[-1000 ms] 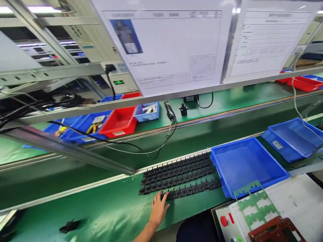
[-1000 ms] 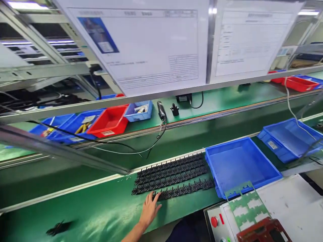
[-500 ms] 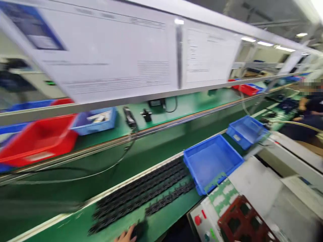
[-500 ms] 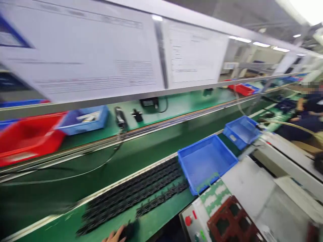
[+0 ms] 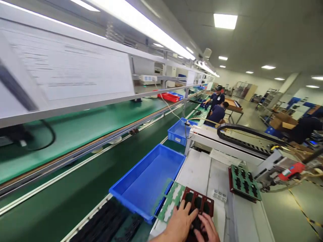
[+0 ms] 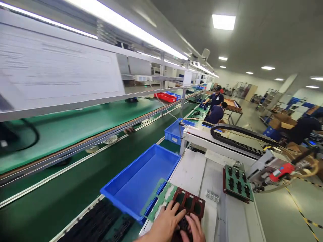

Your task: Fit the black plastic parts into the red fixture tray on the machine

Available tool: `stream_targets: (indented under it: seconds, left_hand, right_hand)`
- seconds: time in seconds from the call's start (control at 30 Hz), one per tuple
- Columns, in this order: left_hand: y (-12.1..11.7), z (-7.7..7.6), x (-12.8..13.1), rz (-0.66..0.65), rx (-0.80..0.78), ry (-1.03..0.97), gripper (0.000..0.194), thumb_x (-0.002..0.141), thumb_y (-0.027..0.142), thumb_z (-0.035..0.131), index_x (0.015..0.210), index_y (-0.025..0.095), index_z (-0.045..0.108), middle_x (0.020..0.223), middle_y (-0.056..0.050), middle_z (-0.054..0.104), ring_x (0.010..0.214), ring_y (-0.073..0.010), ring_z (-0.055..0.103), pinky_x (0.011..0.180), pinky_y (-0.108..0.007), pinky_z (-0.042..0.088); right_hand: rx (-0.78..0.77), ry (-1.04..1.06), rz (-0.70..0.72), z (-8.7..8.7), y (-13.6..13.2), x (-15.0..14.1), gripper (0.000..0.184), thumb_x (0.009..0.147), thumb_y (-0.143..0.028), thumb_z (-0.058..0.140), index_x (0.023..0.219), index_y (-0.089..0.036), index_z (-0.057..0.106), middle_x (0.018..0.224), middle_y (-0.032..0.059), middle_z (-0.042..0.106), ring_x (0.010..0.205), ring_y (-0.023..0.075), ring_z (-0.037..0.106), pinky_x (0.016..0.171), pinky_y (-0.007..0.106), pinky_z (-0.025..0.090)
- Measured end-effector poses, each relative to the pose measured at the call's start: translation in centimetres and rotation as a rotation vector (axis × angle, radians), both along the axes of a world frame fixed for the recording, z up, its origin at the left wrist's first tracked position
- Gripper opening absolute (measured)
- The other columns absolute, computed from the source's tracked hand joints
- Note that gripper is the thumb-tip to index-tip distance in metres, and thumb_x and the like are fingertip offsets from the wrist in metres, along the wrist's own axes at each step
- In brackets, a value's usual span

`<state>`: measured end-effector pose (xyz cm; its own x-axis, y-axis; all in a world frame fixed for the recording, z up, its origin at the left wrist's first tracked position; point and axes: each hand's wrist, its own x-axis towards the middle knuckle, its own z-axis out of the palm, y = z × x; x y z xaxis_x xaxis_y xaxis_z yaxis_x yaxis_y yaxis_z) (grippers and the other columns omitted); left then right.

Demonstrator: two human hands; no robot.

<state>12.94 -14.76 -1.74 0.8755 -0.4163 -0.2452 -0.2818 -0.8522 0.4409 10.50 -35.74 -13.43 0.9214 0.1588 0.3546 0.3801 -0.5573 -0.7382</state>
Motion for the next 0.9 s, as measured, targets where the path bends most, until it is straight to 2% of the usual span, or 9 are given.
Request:
stream_targets:
  seconds: [0.1,0.2,0.33,0.4,0.5,0.6,0.7,0.8,0.9]
  left_hand:
    - [-3.5,0.0,2.7,-0.082,0.064,-0.054,0.058,0.093,0.017,0.054,0.15,0.029,0.056,0.152,-0.02,0.059,0.144,-0.0484,0.046,0.105,-0.075,0.047]
    - [-4.3,-0.6,3.8,-0.103,0.099,-0.068,0.069,0.094,0.008,0.045,0.159,0.03,0.044,0.148,-0.019,0.063,0.14,-0.0457,0.053,0.105,-0.072,0.049]
    - [-2.4,-0.1,4.4,-0.121,0.02,-0.031,0.107,0.079,0.007,0.065,0.169,0.035,0.014,0.157,-0.013,0.057,0.14,-0.0423,0.052,0.114,-0.061,0.048]
    - [-1.1,0.2,4.4,-0.123,-0.048,0.003,0.119,0.071,0.007,0.072,0.169,0.036,0.011,0.171,-0.008,0.04,0.148,-0.0403,0.045,0.122,-0.055,0.042]
    - [0.6,-0.1,4.2,-0.093,-0.128,0.021,0.119,0.07,0.004,0.067,0.168,0.041,0.01,0.178,-0.002,0.024,0.158,-0.0348,0.032,0.128,-0.05,0.032]
    - [1.9,-1.4,3.8,-0.043,-0.192,0.013,0.117,0.07,0.003,0.063,0.167,0.043,0.013,0.174,-0.002,0.034,0.158,-0.0313,0.034,0.128,-0.047,0.034]
    - [2.8,-2.7,3.5,-0.021,-0.263,-0.029,0.111,0.071,0.004,0.06,0.166,0.043,0.019,0.165,-0.002,0.048,0.151,-0.0295,0.044,0.125,-0.046,0.038]
    - [3.2,-3.2,3.4,-0.015,-0.302,-0.06,0.103,0.075,0.005,0.059,0.166,0.04,0.024,0.159,-0.004,0.054,0.146,-0.0299,0.049,0.124,-0.049,0.039]
    - [3.2,-3.2,3.6,-0.02,-0.311,-0.076,0.094,0.077,0.007,0.058,0.163,0.034,0.032,0.153,-0.007,0.06,0.14,-0.0298,0.054,0.12,-0.049,0.042]
  right_hand:
    - [-0.037,-0.039,-0.044,-1.0,-3.3,2.0,0.041,0.095,-0.049,0.066,0.128,-0.026,0.077,0.128,0.013,0.077,0.101,0.0297,0.08,0.078,0.032,0.07]
    - [-0.068,-0.02,-0.145,-1.2,-5.4,3.3,0.043,0.099,-0.046,0.06,0.134,-0.025,0.073,0.132,0.011,0.075,0.114,0.0302,0.076,0.092,0.036,0.067]
    - [-0.066,0.047,-0.254,-0.4,-6.7,4.6,0.047,0.101,-0.049,0.056,0.137,-0.023,0.07,0.138,0.0117,0.072,0.123,0.0311,0.071,0.104,0.042,0.061]
    - [-0.053,0.099,-0.254,0.1,-6.9,5.2,0.048,0.1,-0.049,0.057,0.138,-0.023,0.07,0.141,0.0115,0.07,0.128,0.0324,0.068,0.107,0.043,0.06]
    - [-0.051,0.202,-0.217,0.4,-6.8,5.7,0.048,0.1,-0.05,0.057,0.141,-0.027,0.068,0.143,0.009,0.069,0.129,0.0323,0.067,0.104,0.041,0.061]
    - [-0.12,0.228,-0.153,0.0,-6.4,5.7,0.046,0.1,-0.046,0.055,0.14,-0.029,0.069,0.14,0.0078,0.071,0.125,0.0326,0.069,0.104,0.043,0.06]
    - [-0.276,0.198,-0.115,-0.3,-5.9,6.0,0.043,0.096,-0.039,0.057,0.134,-0.03,0.073,0.135,0.0089,0.073,0.131,0.0363,0.064,0.111,0.05,0.055]
    - [-0.477,0.219,-0.228,0.6,-5.2,6.6,0.038,0.085,-0.031,0.066,0.12,-0.03,0.079,0.15,0.0111,0.061,0.15,0.0451,0.04,0.118,0.063,0.042]
    - [-0.583,0.281,-0.268,2.3,-4.6,6.9,0.041,0.078,-0.023,0.069,0.117,-0.03,0.08,0.163,0.0103,0.046,0.157,0.0471,0.024,0.12,0.067,0.034]
